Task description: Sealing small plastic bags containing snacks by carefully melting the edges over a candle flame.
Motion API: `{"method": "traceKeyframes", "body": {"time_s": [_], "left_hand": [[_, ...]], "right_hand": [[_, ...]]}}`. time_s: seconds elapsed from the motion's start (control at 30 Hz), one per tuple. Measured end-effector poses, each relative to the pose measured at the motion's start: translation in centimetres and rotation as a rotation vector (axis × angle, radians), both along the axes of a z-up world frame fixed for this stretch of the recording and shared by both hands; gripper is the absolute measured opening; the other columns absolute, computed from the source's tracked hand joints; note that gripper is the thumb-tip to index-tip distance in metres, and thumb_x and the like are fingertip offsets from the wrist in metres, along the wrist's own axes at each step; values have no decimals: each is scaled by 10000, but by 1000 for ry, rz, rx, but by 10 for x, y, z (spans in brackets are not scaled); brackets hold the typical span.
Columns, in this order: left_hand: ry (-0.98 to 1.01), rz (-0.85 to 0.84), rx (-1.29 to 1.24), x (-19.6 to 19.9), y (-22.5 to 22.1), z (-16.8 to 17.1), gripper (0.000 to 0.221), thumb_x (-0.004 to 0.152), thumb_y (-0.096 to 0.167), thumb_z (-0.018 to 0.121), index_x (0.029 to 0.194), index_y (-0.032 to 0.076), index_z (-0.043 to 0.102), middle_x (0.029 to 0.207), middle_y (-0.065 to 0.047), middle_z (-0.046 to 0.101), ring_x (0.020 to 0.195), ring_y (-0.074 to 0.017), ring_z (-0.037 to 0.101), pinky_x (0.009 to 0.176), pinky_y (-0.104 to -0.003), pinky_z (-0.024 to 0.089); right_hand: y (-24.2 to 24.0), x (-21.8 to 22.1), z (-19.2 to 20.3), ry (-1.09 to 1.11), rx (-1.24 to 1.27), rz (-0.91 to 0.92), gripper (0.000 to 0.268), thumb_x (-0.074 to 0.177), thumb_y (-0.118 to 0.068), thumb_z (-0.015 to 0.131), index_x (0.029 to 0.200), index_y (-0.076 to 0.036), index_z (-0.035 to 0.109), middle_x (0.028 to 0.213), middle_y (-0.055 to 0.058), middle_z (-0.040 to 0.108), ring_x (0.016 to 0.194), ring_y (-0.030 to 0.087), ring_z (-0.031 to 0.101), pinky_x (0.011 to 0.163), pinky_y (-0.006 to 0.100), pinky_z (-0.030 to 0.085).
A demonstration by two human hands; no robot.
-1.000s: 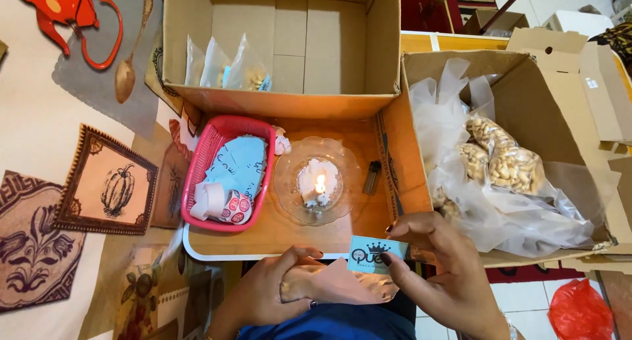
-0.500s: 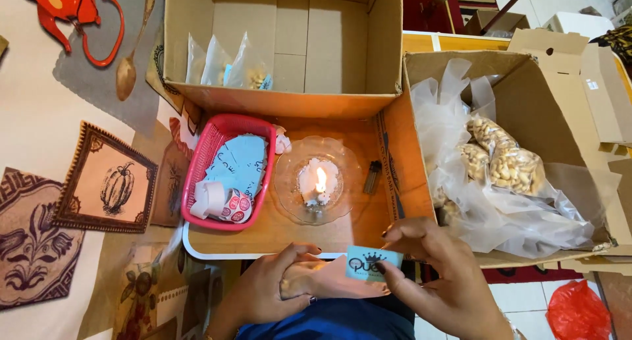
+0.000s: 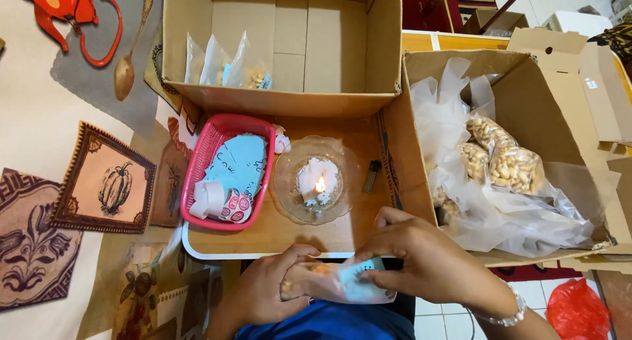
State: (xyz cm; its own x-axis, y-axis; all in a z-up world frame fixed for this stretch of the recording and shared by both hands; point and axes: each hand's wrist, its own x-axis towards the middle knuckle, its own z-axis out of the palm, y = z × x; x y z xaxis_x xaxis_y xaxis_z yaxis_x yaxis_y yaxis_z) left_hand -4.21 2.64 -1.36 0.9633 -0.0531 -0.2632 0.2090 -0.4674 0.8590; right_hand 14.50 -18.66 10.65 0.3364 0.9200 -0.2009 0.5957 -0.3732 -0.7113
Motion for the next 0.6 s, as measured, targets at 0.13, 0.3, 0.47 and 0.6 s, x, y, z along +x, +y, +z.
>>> {"method": "traceKeyframes", "body": {"time_s": [0.13, 0.3, 0.47, 0.6], "left_hand": [[-15, -55, -7, 1, -1, -7, 690, 712, 354, 801, 1343, 221, 554, 1230, -9, 749, 1124, -225, 744, 876, -344, 541], [253, -187, -202, -2, 3, -27, 1165, 658, 584, 801, 1631, 275, 240, 1330, -87, 625, 1199, -191, 650, 997, -304, 491], [236, -147, -293, -3, 3, -35, 1228, 642, 602, 818, 1631, 207, 208, 1390, -61, 628, 1297, -170, 612, 1041, -305, 488], [220, -143, -273, 0, 4, -25, 1133, 699, 515, 798, 1636, 239, 225, 1211, -22, 692, 1120, -145, 673, 957, -292, 507]], "right_hand": [[6, -2, -3, -120, 200, 50, 74, 823, -209, 795, 886, -171, 809, 839, -39, 761, 856, 173, 588, 706, 315, 491], [15, -8, -5, -539, 438, -86, 99, 856, -140, 810, 919, -105, 742, 1006, 29, 663, 921, 257, 518, 754, 364, 469], [6, -4, 6, -385, 387, -173, 130, 862, -171, 779, 960, -90, 754, 804, -8, 762, 673, 174, 546, 647, 315, 451], [-5, -8, 13, -264, 345, -264, 178, 869, -164, 756, 1022, -84, 714, 971, 26, 744, 869, 154, 699, 769, 272, 549]]}}
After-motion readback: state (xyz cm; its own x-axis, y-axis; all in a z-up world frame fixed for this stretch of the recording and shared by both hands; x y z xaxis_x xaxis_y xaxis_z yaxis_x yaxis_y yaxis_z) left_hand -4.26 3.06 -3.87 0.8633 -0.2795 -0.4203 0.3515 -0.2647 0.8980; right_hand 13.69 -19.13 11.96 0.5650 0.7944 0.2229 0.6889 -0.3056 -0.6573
